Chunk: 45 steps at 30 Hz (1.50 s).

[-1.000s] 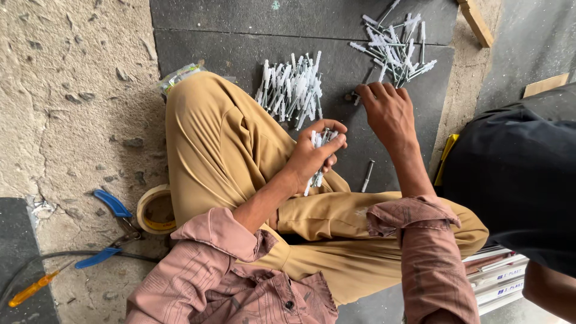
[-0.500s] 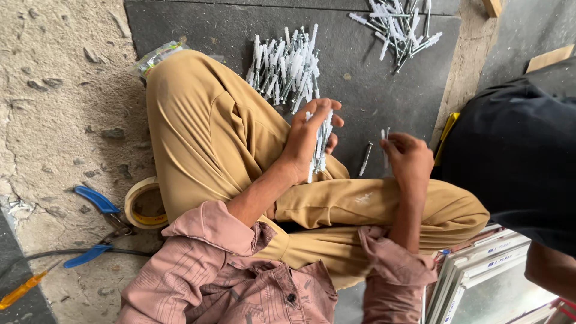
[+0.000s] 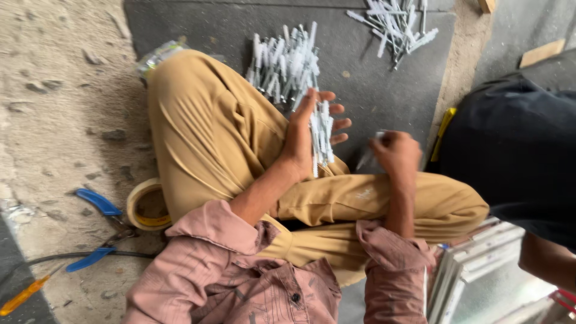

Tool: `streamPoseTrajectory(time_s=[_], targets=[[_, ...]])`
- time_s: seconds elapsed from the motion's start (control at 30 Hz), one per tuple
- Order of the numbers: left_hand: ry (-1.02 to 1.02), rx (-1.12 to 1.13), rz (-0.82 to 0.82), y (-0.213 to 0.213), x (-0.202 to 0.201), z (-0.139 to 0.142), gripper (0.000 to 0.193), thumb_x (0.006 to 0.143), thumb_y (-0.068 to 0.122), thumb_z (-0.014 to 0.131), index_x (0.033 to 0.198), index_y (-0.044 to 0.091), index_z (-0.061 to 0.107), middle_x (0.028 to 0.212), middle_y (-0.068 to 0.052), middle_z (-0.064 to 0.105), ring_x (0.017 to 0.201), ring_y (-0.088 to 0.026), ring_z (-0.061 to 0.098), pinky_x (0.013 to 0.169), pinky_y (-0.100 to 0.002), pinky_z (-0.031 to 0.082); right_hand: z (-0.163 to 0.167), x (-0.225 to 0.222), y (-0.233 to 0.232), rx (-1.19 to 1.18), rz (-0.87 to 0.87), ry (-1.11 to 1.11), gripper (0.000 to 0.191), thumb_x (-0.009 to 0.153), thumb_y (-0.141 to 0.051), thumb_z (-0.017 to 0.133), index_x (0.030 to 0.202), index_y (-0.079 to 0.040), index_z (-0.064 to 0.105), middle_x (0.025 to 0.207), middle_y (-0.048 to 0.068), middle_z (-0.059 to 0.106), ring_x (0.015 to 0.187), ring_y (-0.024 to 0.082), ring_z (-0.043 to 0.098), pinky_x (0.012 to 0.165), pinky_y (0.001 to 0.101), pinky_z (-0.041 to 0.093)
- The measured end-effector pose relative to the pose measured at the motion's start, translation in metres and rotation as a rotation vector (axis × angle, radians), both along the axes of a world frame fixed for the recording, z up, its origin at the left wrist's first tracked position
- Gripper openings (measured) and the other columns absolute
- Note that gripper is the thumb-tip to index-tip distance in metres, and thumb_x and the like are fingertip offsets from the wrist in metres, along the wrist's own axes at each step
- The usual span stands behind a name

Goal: The person sits on the floor and inserts screws into white plastic wall anchors one at a time, gathering the paired anchors and screws into a bundle in one hand while picking additional pieces from piles on the floor. The bundled assemblies are placed back onto the floor mat.

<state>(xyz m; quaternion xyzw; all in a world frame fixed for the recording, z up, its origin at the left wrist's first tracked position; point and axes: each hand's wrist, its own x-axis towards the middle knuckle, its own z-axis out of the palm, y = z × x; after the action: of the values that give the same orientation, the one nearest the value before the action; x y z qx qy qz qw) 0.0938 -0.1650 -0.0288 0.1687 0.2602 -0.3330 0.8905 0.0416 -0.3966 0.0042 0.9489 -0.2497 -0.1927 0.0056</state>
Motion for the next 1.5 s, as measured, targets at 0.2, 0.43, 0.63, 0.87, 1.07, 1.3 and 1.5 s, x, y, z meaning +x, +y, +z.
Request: streamPoseTrajectory(time_s=[0.2,0.43,0.63,0.87,1.07,1.3,1.5], targets=[[-0.114,0.068,-0.064,0.004,-0.004,-0.008,0.055,0.101,0.058,0.053,0.125,0.009,0.059,0.112,-0.01,0.066,0.094,-0.021,0.07,0.076,-0.036,0.058,0.085,0.007,0.041,0.674,-0.139,-0.294,0.024,0.093,-0.028,0.079,0.102,-0.006,0.078,0.086,0.007,0.076,0.072,0.008,0.068,0.064,0.0258,0.053],[-0.375,0.108,-0.174,0.0,-0.008,0.0,0.058,0.105,0.057,0.061,0.119,0.002,0.071,0.108,-0.01,0.07,0.097,-0.016,0.07,0.085,-0.029,0.059,0.093,0.033,0.112,0.48,0.197,-0.26,0.027,0.089,-0.027,0.083,0.097,-0.003,0.078,0.085,0.01,0.079,0.069,0.014,0.074,0.063,0.0297,0.056],[-0.071,0.038,-0.102,0.001,-0.006,0.0,0.034,0.095,0.041,0.072,0.111,0.011,0.07,0.098,-0.005,0.066,0.07,-0.014,0.066,0.056,-0.029,0.054,0.048,0.073,0.071,0.278,0.121,-0.533,0.027,0.099,-0.031,0.083,0.104,-0.005,0.078,0.093,0.01,0.079,0.082,0.019,0.076,0.078,0.0344,0.059],[-0.099,0.118,-0.189,-0.005,-0.007,-0.002,0.037,0.094,0.044,0.07,0.111,0.011,0.07,0.095,-0.003,0.065,0.068,-0.011,0.065,0.051,-0.027,0.053,-0.013,0.157,0.021,0.107,0.594,-0.694,0.071,0.101,-0.027,0.083,0.143,0.017,0.046,0.135,0.037,0.054,0.125,0.052,0.049,0.105,0.0574,0.045],[-0.104,0.132,-0.147,-0.006,-0.007,-0.008,0.036,0.095,0.043,0.069,0.113,0.012,0.07,0.097,-0.005,0.064,0.069,-0.013,0.066,0.052,-0.026,0.053,-0.023,0.151,0.039,0.064,0.28,-0.512,0.049,0.105,-0.03,0.078,0.138,-0.002,0.056,0.125,0.018,0.066,0.119,0.038,0.06,0.097,0.0523,0.047],[-0.084,0.113,-0.147,-0.01,-0.011,-0.011,0.035,0.097,0.041,0.067,0.113,0.01,0.069,0.098,-0.006,0.064,0.071,-0.013,0.064,0.053,-0.026,0.051,-0.026,0.123,0.035,-0.072,0.38,-0.487,0.031,0.105,-0.01,0.065,0.132,0.004,0.056,0.113,0.024,0.066,0.102,0.043,0.063,0.086,0.0523,0.048],[-0.091,0.123,-0.13,-0.009,-0.013,-0.014,0.04,0.098,0.044,0.065,0.116,0.009,0.068,0.099,-0.005,0.064,0.072,-0.013,0.065,0.056,-0.026,0.052,-0.008,0.078,0.002,0.322,0.043,-0.453,0.016,0.114,-0.014,0.061,0.12,0.001,0.061,0.1,0.017,0.072,0.084,0.027,0.066,0.073,0.0398,0.05]])
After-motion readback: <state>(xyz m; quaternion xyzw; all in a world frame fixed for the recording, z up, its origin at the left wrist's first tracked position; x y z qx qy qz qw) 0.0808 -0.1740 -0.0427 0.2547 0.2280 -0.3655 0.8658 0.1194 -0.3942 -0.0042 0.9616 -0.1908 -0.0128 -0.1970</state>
